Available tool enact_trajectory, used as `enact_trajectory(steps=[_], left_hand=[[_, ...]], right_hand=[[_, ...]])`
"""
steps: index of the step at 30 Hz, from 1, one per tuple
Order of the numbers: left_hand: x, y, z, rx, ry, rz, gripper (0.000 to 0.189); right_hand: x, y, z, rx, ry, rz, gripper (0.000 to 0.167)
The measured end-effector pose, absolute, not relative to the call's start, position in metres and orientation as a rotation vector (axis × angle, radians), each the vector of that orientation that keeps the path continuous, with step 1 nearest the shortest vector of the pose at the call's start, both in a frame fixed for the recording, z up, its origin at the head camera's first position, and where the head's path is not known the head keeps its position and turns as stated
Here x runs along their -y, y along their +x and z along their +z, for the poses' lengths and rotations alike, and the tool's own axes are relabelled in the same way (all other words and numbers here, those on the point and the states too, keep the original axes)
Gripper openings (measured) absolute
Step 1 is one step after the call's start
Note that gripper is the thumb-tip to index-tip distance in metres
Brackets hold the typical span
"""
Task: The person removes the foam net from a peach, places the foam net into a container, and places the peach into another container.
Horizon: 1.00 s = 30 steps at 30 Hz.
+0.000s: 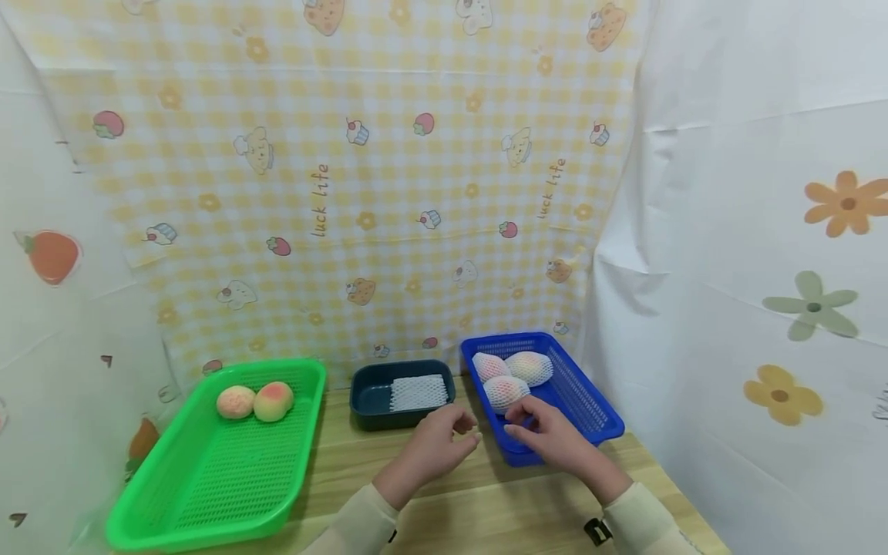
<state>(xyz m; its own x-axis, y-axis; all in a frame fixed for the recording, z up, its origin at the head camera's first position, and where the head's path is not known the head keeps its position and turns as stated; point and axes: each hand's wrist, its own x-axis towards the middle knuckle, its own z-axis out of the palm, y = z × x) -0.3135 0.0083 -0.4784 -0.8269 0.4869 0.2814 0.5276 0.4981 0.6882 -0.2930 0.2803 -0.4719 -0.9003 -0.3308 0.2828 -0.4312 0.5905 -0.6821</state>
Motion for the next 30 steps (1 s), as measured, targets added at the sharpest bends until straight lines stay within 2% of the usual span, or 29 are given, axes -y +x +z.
enact_trajectory(steps=[9,17,23,30], left_hand=[[-0.032,-0.323,-0.481,2.636,-0.981,-1.181,0.018],[-0.064,-0.334,-0.496,2.645,-1.178,-0.74,0.035],[-0.085,-0.335,-0.512,2.666,-1.153,-0.384,0.055],[-0.101,-0.339,-0.53,2.647,-1.126,-0.261,0.067]], right_hand=[[-0.29,-0.294,-0.472,2.69,0.616,1.166,0.017],[-0.299,-0.301,-0.473,2.695,0.561,1.117,0.019],[-0.303,-0.31,-0.467,2.691,0.513,1.086,0.013],[-0.305,-0.322,-0.461,2.713,0.522,1.065,0.014]])
